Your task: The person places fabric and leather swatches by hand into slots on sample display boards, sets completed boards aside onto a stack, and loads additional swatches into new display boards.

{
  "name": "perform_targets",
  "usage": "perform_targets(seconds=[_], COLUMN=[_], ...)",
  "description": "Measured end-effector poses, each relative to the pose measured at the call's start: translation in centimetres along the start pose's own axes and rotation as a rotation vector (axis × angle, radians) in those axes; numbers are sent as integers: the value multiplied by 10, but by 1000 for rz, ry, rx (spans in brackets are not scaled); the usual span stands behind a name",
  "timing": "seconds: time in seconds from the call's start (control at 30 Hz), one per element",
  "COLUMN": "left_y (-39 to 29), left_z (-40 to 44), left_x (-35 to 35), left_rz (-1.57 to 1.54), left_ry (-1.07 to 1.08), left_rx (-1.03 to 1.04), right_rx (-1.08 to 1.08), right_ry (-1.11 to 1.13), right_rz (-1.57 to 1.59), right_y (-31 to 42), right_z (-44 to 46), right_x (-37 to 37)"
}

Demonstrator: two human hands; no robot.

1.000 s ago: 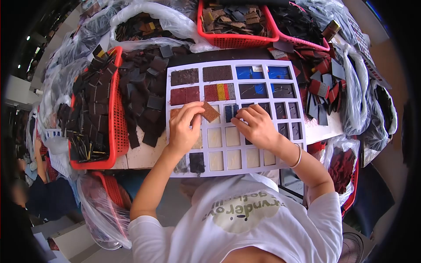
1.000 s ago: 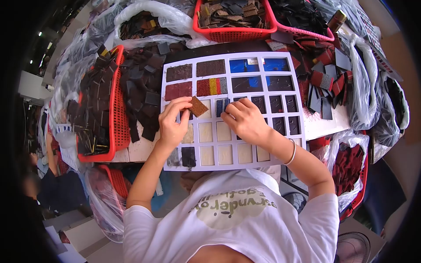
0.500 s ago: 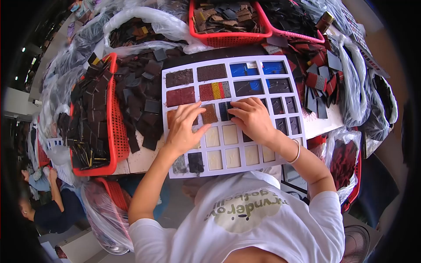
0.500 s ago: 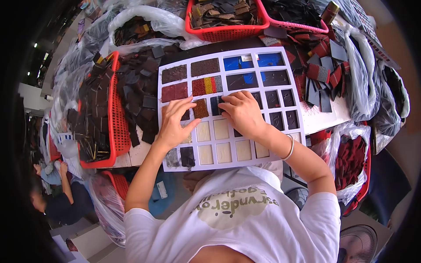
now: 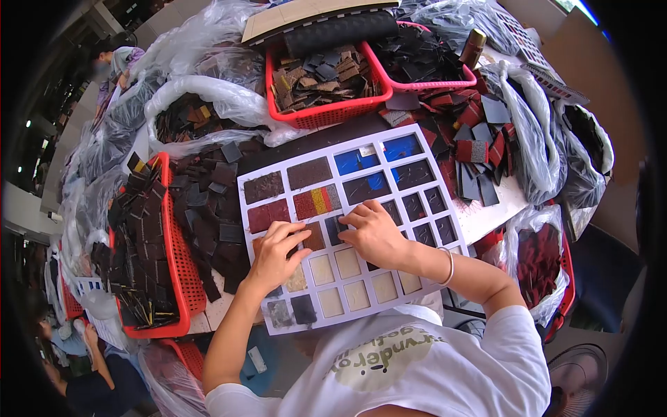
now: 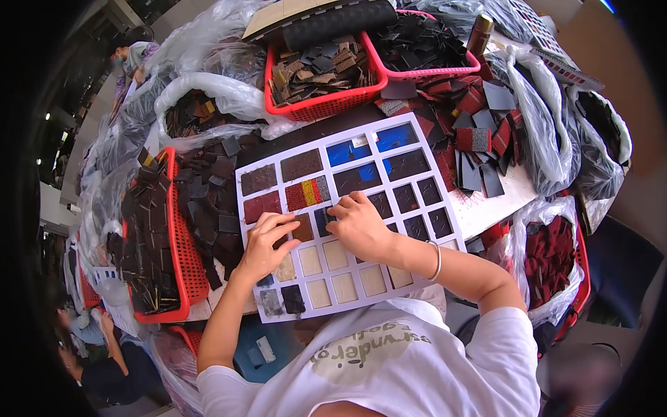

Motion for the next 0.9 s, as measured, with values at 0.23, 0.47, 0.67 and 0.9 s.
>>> perform_targets(seconds=[0.23, 0.47, 0.67, 0.9], left_y=[-12, -9, 56, 77], left_z=[-5, 89, 227, 309], left_x=[9, -56, -83, -44], left_rz=[208, 111, 296, 575], left_ry=[-101, -122, -445, -329], left_rx=[110, 48, -102, -397], right_rx=[-106, 239, 778, 799], right_ry=[-51, -430, -230, -146], right_rz=[4, -49, -429, -442], right_y=[2, -187, -409, -434], right_z=[5, 19, -18, -11], right_x=[4, -101, -110, -88])
Point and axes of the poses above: each hand's wrist, its own z-axis towards the middle knuckle, its own x-axis out of the palm, y = z × x, the point moved 9 cm from there along z, towards the middle knuckle, and after that the axes turned 13 degrees about -x, right-handed, at the moved point
